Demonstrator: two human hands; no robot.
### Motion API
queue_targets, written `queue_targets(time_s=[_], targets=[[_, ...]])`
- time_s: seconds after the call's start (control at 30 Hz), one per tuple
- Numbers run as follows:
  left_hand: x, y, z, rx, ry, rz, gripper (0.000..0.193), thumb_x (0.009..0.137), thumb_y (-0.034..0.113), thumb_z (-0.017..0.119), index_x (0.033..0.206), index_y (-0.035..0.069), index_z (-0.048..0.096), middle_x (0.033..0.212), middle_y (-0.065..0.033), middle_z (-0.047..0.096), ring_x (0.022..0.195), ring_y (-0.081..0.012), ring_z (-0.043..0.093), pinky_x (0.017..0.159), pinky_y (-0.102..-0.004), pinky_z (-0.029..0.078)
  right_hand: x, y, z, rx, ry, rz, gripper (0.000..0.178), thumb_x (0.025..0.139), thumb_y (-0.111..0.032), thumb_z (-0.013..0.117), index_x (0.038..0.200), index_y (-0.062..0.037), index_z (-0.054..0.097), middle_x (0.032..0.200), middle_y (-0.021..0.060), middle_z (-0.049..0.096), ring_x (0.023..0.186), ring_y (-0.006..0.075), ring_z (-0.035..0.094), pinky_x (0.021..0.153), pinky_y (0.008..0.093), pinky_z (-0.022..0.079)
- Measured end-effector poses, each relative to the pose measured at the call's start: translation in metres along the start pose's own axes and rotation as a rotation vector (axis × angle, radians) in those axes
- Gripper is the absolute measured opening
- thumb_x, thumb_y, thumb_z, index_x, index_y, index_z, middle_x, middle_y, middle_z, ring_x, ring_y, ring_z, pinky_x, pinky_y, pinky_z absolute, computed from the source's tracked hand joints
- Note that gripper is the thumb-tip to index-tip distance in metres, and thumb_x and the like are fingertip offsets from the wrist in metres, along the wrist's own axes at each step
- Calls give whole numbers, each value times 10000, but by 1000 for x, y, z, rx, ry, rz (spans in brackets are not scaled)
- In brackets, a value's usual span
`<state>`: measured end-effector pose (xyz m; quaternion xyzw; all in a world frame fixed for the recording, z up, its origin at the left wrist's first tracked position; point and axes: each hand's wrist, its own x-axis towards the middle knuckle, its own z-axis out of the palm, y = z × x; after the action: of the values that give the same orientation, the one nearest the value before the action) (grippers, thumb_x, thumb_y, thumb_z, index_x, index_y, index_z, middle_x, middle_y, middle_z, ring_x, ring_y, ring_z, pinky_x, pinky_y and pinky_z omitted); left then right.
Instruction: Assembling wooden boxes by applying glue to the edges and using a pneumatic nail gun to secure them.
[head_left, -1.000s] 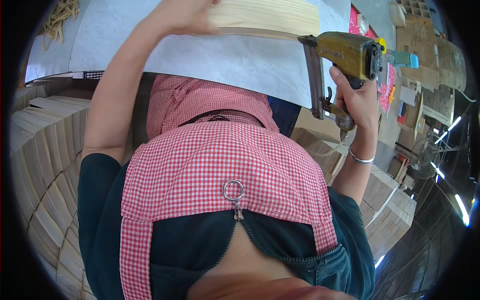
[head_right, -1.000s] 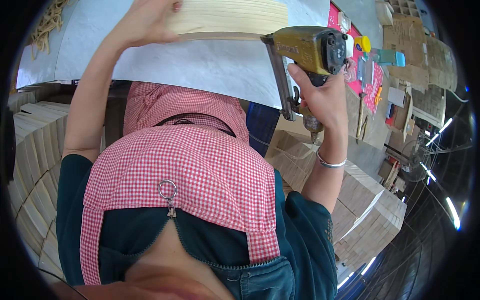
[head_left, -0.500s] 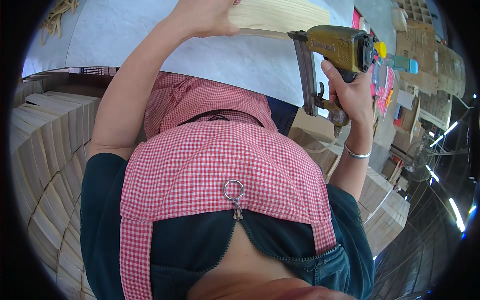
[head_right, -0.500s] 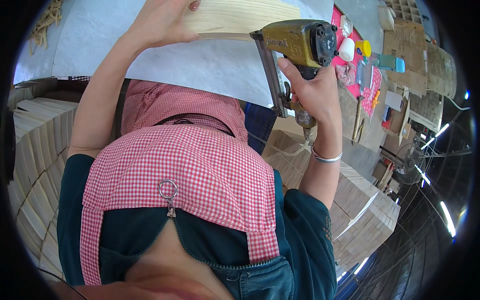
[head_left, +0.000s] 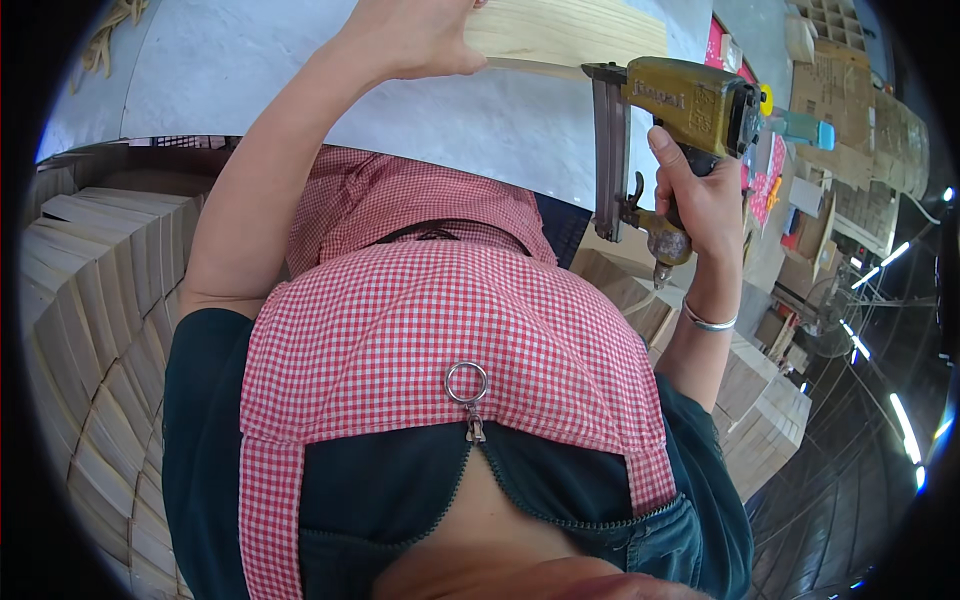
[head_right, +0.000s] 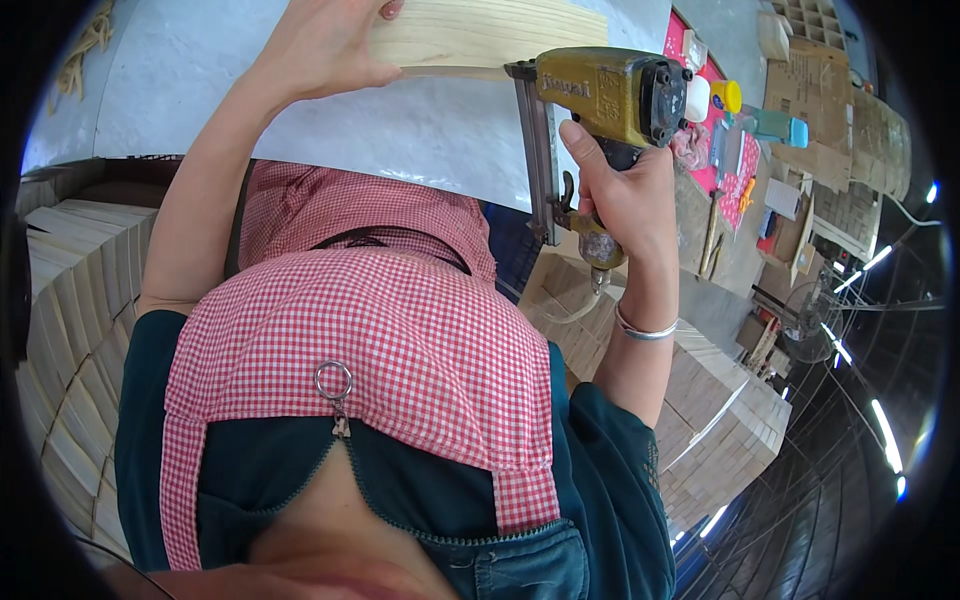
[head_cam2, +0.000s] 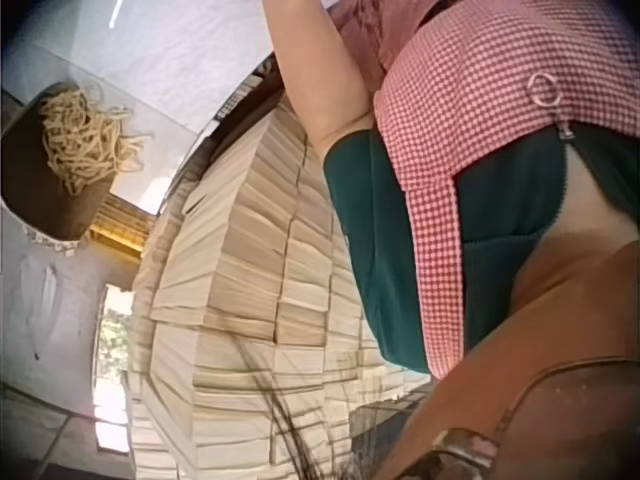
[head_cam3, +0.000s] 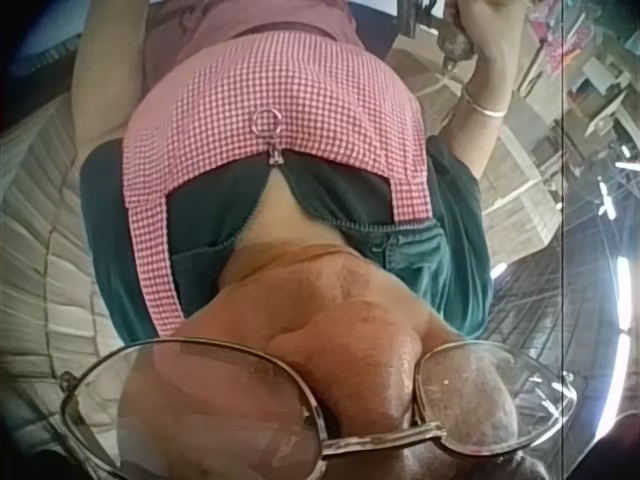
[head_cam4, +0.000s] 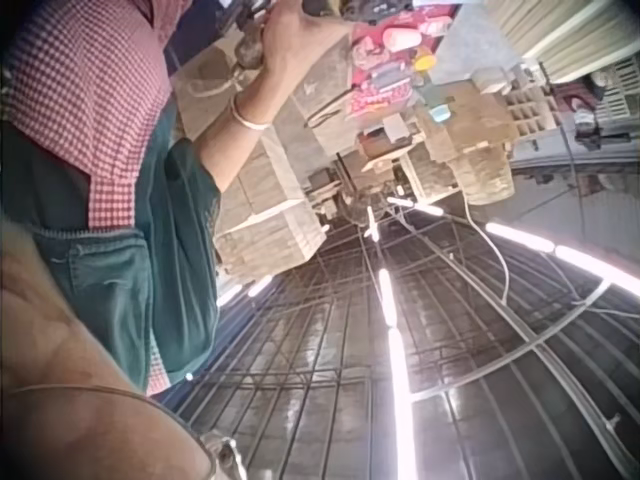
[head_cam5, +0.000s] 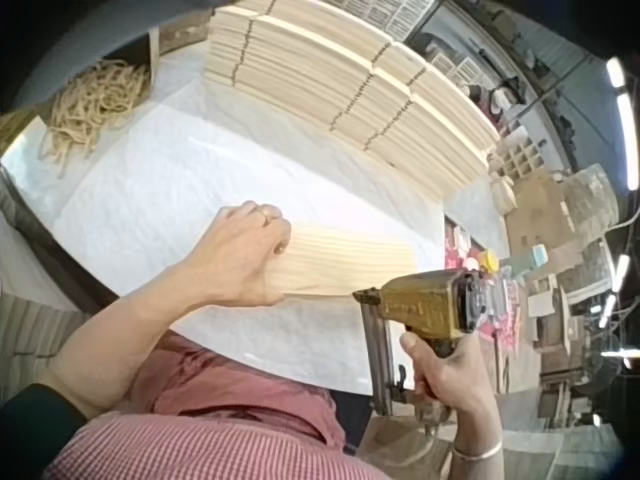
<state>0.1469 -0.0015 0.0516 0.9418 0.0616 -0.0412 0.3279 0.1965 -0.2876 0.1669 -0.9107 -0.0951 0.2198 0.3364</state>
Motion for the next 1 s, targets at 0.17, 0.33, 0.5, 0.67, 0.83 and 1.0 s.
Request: queue_targets(time_s=[0.17, 0.33, 0.5, 0.67, 0.83, 1.0], targets=[[-5, 8, -12, -19, -169, -105, 424, 666, 297, 788, 953, 86, 557, 1077, -131, 583, 1045, -317, 548, 941, -417, 425, 1, -7, 1, -55, 9, 0, 280, 910, -249, 755, 883, 21, 683, 521, 14, 557, 386, 93, 476, 380, 217, 369], [-9, -27, -7, -201, -116, 97, 473, 687, 272, 785, 1034, 75, 532, 1177, -169, 547, 1146, -355, 514, 996, -424, 415, 2, -24, 5, -137, -10, -100, 275, 893, -235, 775, 892, 24, 682, 523, 14, 556, 376, 92, 468, 373, 221, 361], [-25, -51, 2, -325, -29, 113, 524, 703, 240, 774, 1108, 69, 489, 1247, -200, 497, 1199, -385, 474, 1030, -432, 405, -8, -40, 21, -51, -87, -72, 271, 874, -215, 792, 948, 24, 691, 603, 41, 625, 439, 113, 532, 418, 236, 410], [-27, -49, 4, -534, -53, 107, 552, 671, 219, 761, 1114, 68, 467, 1229, -205, 489, 1154, -377, 485, 1001, -439, 424, -8, -50, 47, -125, -176, -265, 296, 864, -207, 802, 1024, 19, 695, 718, 68, 691, 535, 137, 595, 481, 262, 457], [-26, -53, 10, -473, 26, 131, 569, 630, 206, 753, 1100, 65, 467, 1200, -194, 489, 1117, -368, 493, 976, -435, 437, -6, -57, 56, -146, -196, -270, 330, 873, -220, 797, 1082, 13, 694, 796, 76, 722, 610, 148, 624, 535, 271, 479], [-23, -51, 9, -540, 29, 170, 581, 604, 206, 749, 1089, 62, 463, 1182, -192, 491, 1083, -363, 504, 958, -428, 446, -6, -60, 57, -122, -199, -206, 350, 870, -236, 803, 1085, 16, 692, 804, 86, 723, 612, 155, 626, 532, 273, 481]])
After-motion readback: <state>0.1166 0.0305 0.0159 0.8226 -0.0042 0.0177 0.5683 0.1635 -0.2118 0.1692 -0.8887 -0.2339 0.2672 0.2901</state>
